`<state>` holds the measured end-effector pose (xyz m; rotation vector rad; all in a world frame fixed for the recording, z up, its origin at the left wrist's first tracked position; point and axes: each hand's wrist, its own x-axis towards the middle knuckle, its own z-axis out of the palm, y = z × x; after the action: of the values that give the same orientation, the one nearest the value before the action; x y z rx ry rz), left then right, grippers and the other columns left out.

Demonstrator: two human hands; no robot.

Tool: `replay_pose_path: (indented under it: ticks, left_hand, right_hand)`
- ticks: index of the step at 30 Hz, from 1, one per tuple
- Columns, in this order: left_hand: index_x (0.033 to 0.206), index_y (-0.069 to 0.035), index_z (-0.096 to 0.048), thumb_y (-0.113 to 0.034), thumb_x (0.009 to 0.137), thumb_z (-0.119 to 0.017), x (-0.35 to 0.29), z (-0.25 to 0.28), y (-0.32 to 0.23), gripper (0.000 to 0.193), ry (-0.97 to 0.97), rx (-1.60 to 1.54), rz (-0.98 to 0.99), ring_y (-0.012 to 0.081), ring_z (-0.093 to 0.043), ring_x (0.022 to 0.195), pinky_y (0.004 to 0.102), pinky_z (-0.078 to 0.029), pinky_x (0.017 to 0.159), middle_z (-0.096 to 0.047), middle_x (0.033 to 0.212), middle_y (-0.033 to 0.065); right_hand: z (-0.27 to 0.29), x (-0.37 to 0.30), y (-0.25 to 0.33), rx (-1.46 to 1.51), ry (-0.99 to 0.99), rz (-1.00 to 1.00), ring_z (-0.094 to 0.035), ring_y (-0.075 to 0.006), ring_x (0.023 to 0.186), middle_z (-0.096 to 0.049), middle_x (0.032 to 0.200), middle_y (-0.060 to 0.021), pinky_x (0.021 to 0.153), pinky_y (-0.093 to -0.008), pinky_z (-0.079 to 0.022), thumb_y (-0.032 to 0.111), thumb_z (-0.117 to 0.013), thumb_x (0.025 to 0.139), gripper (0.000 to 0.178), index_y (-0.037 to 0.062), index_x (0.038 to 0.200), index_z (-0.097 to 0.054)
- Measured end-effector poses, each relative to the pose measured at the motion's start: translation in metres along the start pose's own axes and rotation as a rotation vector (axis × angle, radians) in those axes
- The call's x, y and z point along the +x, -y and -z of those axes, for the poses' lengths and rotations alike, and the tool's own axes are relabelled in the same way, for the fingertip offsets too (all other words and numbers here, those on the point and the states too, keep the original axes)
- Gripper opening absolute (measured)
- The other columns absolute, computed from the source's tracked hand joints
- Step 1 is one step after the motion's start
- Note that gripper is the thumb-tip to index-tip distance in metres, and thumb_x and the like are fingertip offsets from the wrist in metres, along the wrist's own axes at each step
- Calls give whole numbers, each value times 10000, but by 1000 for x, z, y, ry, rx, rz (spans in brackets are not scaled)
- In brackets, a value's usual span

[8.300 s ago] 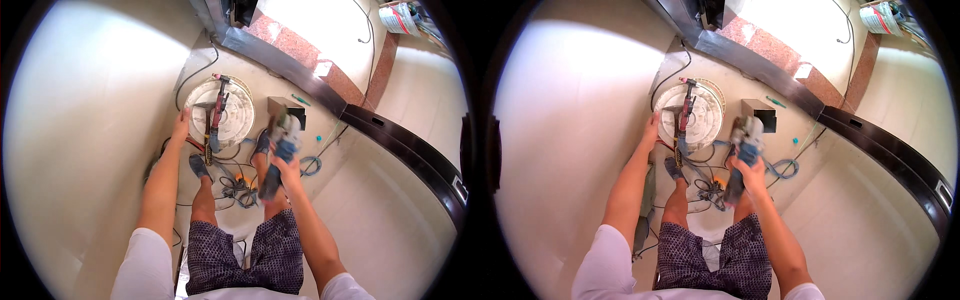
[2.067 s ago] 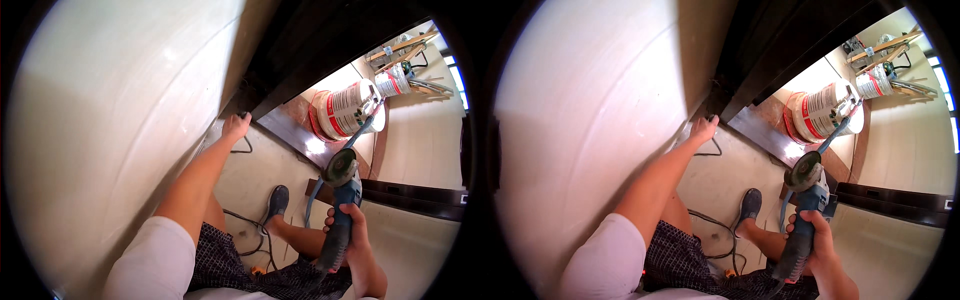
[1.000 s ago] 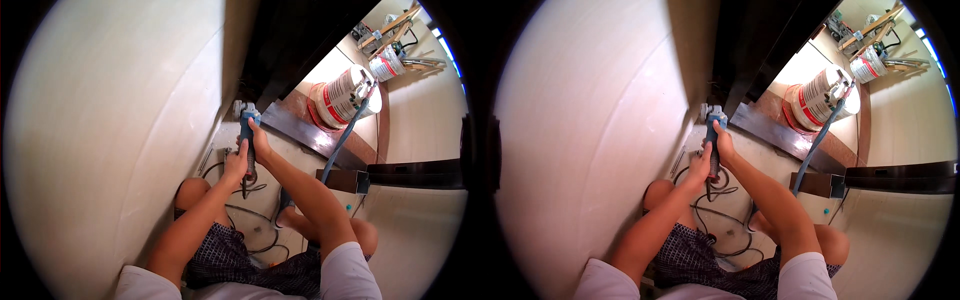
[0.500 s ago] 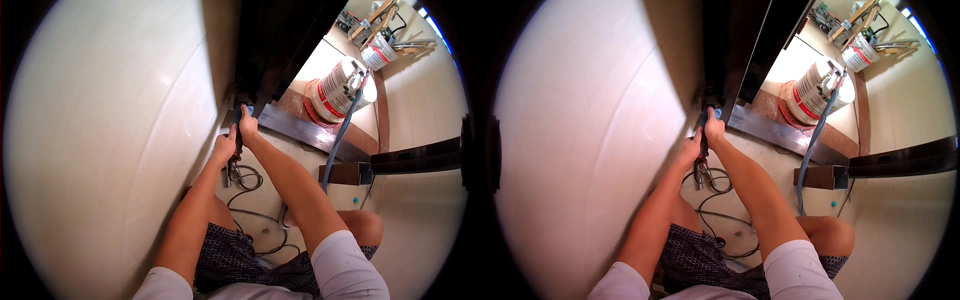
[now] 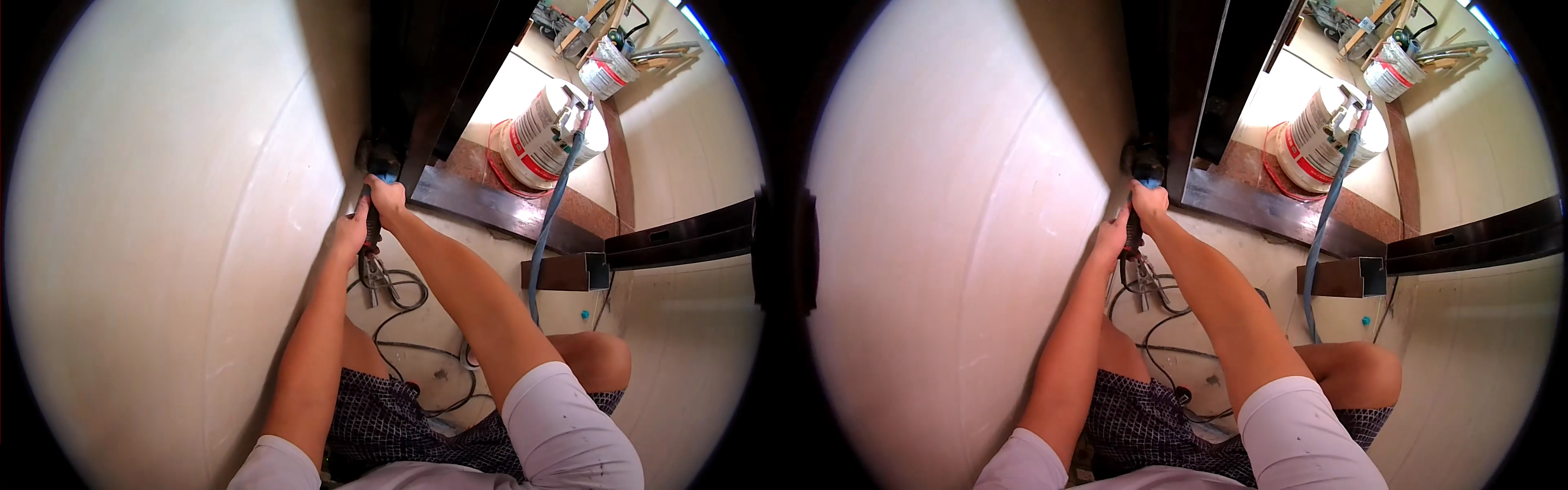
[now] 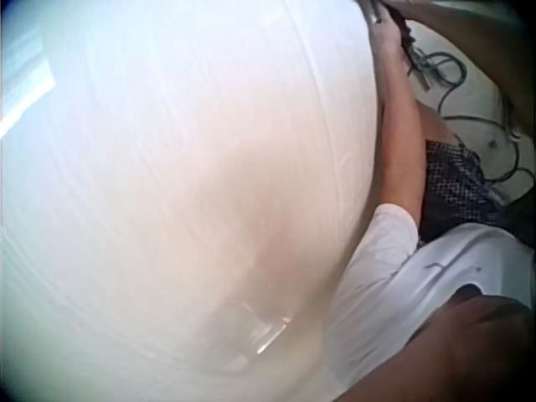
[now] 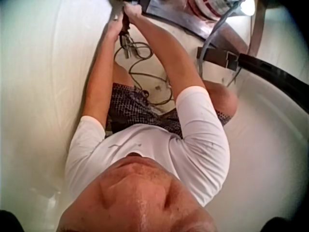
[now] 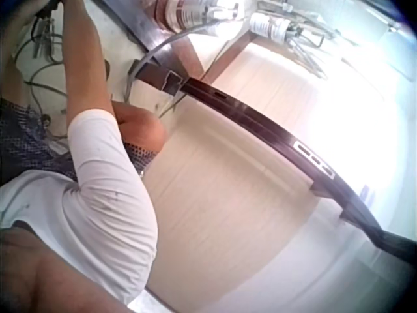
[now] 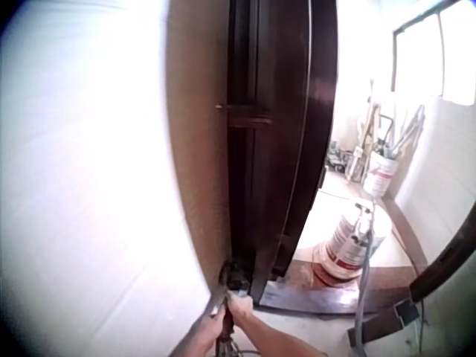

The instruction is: The person uses an angle grinder to cut through metal parts of a door frame and a lower metal structure, creating visible sparks while holding the tool with both hands.

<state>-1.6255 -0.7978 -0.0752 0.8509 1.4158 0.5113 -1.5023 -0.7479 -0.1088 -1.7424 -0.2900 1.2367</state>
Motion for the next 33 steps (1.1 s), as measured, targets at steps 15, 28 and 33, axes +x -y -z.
replay_pose_path:
  ticks: [15, 28, 33]
  left_hand:
    - [1018, 37, -697, -710, 1043, -584, 11, -8, -11, 756, 47, 1, 18, 242, -701, 525, 366, -537, 440, -737, 748, 131]
    - [954, -3, -677, -757, 1025, -567, 35, -13, 2, 766, 18, 66, 20, 236, -690, 500, 343, -514, 425, -715, 722, 107]
    - [1036, -18, -687, -673, 1089, -517, 43, -12, 8, 679, 33, 75, 17, 242, -702, 522, 346, -515, 442, -734, 766, 114]
  right_hand:
    - [3, 9, 18, -23, -90, 16, -733, -295, 859, -766, 1008, -203, 809, -443, -584, 333, -852, 794, 498, -104, 1006, -742]
    - [-7, 45, -10, 18, -91, 49, -711, -228, 647, -737, 781, -132, 653, -409, -579, 254, -832, 825, 328, -52, 833, -716]
    - [-10, 57, -19, -50, -155, 97, -728, -241, 659, -748, 786, -137, 666, -410, -587, 266, -833, 825, 339, -57, 845, -733]
